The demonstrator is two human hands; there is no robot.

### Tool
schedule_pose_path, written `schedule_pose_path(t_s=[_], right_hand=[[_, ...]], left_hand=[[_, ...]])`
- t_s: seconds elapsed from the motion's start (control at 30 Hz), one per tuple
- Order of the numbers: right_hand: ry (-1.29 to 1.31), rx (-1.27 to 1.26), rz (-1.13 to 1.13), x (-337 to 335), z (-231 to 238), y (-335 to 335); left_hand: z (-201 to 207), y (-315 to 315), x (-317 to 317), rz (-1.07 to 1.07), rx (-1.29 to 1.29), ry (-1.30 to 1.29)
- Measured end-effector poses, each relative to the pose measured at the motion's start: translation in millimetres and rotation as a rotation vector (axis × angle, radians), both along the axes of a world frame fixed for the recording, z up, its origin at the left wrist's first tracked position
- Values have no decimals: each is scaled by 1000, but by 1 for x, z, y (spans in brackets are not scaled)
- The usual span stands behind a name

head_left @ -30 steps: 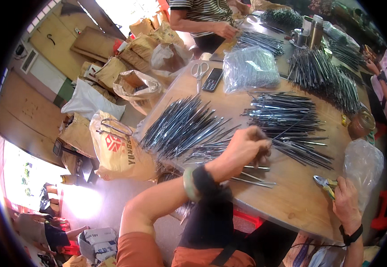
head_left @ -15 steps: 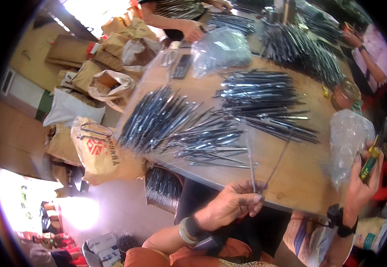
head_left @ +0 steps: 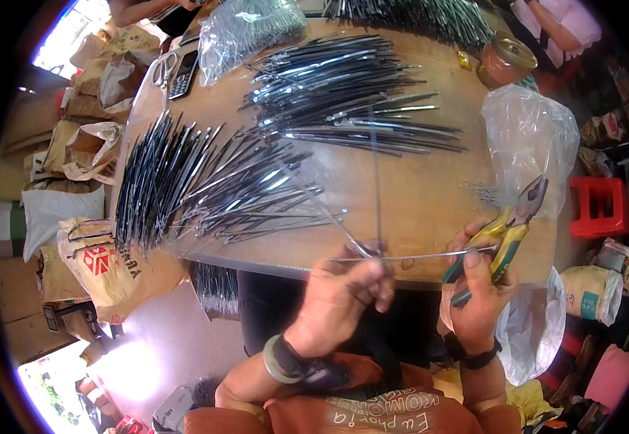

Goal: The person uses pliers to bend and join multiple thin metal rods together, picking them up from a pile and securing them into a branched structure.

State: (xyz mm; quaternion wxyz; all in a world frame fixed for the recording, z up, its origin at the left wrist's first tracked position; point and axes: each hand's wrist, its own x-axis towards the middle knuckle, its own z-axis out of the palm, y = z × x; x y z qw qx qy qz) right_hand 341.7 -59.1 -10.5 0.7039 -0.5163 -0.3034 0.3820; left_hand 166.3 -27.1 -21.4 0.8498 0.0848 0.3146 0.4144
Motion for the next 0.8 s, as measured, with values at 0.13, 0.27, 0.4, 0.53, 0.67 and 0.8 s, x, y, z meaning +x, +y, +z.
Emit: schedule_pose_path(t_s=[0.13, 0.27, 0.4, 0.53, 0.67, 0.8], right_hand=[[-135, -38, 61, 5, -16, -15], [-86, -104, 163, 6, -14, -19], [-13, -90, 177, 8, -17, -17], [-104, -82, 196, 14, -23, -15], [-270, -292, 132, 27, -6, -8], [222, -246, 50, 51, 2, 3]], left_hand=[[2, 4, -10, 60, -50, 58], [-1, 3, -20, 105, 45, 193], [-3, 6, -24, 119, 62, 236], [-5, 9, -22, 133, 69, 279], [-10, 27, -8, 52, 74, 339], [-13, 42, -12, -41, 37, 349]])
